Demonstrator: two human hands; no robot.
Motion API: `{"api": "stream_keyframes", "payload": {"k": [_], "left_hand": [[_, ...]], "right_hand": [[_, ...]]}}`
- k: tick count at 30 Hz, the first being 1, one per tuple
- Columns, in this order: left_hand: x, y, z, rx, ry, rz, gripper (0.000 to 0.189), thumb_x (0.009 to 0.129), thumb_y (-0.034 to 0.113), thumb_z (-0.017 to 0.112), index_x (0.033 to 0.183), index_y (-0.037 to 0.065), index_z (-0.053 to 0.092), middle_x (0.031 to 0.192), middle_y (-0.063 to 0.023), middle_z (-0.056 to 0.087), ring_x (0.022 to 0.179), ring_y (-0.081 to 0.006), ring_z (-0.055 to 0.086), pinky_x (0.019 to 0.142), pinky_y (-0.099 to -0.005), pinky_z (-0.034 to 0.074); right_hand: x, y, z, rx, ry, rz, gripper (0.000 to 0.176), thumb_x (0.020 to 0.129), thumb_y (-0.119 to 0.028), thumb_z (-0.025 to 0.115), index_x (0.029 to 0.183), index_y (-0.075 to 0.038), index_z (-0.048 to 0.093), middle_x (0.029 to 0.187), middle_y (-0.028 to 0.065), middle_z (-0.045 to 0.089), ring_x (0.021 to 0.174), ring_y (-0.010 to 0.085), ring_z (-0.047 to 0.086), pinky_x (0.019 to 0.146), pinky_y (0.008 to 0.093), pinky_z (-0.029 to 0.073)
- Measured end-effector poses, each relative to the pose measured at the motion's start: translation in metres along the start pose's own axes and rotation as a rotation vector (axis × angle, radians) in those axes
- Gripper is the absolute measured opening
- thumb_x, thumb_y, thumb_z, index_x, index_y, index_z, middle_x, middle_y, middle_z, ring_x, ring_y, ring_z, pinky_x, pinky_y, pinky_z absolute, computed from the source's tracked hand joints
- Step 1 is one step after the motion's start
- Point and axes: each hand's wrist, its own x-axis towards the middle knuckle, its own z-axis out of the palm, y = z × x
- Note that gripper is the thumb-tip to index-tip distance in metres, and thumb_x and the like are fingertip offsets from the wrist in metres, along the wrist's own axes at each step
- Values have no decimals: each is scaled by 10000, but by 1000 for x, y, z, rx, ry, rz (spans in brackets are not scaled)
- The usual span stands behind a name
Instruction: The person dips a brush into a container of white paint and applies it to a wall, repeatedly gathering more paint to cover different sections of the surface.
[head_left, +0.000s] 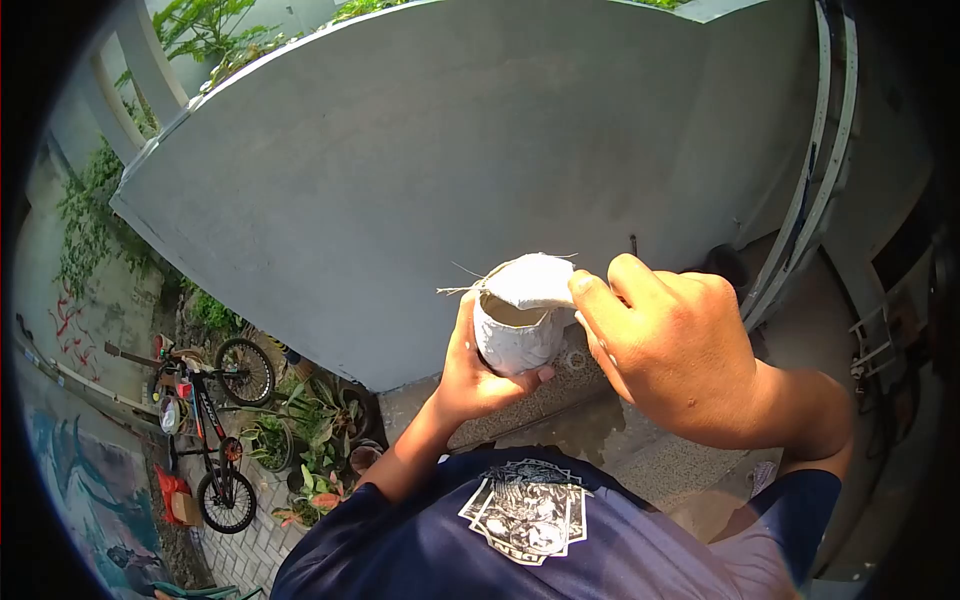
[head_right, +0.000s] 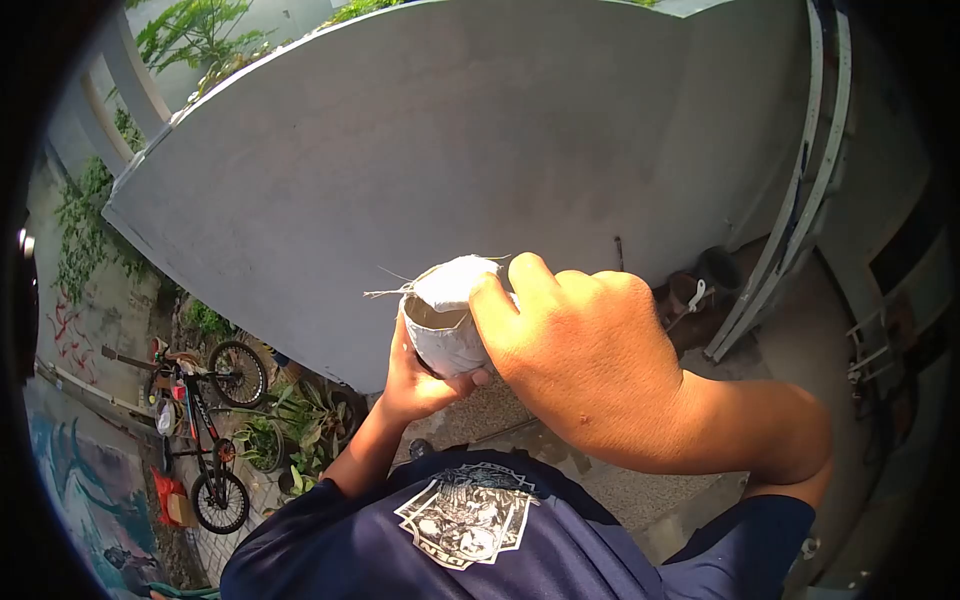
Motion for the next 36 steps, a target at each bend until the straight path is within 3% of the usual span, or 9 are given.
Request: {"api": "stream_keyframes", "payload": {"k": [2, 9, 12, 14, 17, 19, 23, 30, 36], "left_hand": [[-1, 0, -1, 3, 13, -9, 841, 672, 9, 792, 1370, 15, 323, 1297, -119, 484, 1212, -199, 485, 1025, -352, 393], [-1, -5, 0, -65, 37, -40, 831, 673, 11, 793, 1363, 10, 330, 1301, -123, 487, 1215, -197, 485, 1026, -348, 393], [-5, -9, -1, -46, 79, -57, 859, 662, 42, 813, 1368, 5, 327, 1314, -133, 482, 1232, -212, 480, 1037, -362, 388], [-11, -17, -6, 103, 47, 28, 907, 641, 82, 840, 1379, 2, 319, 1336, -145, 469, 1252, -231, 468, 1052, -379, 377], [-22, -21, -9, 74, 33, 31, 958, 620, 110, 861, 1391, 3, 304, 1349, -154, 459, 1263, -242, 461, 1063, -390, 366], [-26, -23, -12, 144, 26, 27, 977, 619, 113, 865, 1399, 2, 287, 1356, -155, 453, 1267, -244, 458, 1066, -388, 363], [-29, -21, -14, 117, 14, 16, 988, 618, 121, 875, 1400, 4, 282, 1318, -138, 470, 1257, -234, 462, 1059, -382, 368], [-51, -28, -25, 145, 101, -55, 933, 623, 125, 863, 1376, 16, 323, 1307, -111, 470, 1234, -193, 462, 1039, -361, 372], [-84, -13, -62, 351, 189, -144, 990, 617, 185, 876, 1423, 36, 321, 1373, -136, 443, 1281, -241, 442, 1060, -372, 353]], "right_hand": [[-4, -2, 5, -5, 92, 5, 315, 623, -161, 705, 888, -36, 588, 673, 41, 488, 503, 144, 558, 433, 278, 427], [-7, 2, 21, 16, 154, 5, 274, 651, -145, 692, 878, -42, 579, 687, 41, 493, 526, 156, 572, 445, 286, 434], [-4, 10, -1, 238, -49, 60, 162, 785, -123, 674, 898, -59, 577, 714, 61, 533, 566, 223, 601, 486, 326, 461], [-3, 16, -11, 264, -123, 77, 187, 766, -106, 689, 925, -61, 602, 733, 64, 556, 584, 236, 599, 501, 332, 456], [-2, 15, -16, 319, -215, 101, 223, 739, -96, 707, 947, -72, 631, 752, 71, 592, 610, 257, 595, 522, 343, 449], [-3, 10, -15, 306, -132, 101, 140, 802, -132, 679, 885, -90, 575, 698, 50, 531, 564, 229, 588, 504, 327, 452], [-6, 8, -10, 291, -166, 117, 148, 793, -126, 682, 903, -85, 593, 717, 57, 551, 573, 239, 590, 513, 337, 452], [-17, 10, 7, 636, -88, 268, 187, 787, -62, 664, 967, -34, 622, 797, 116, 640, 644, 277, 620, 575, 323, 473], [-10, -5, 79, 1117, -102, 457, 146, 877, -17, 607, 1014, 31, 588, 761, 19, 585, 624, 33, 438, 545, 189, 359]]}}
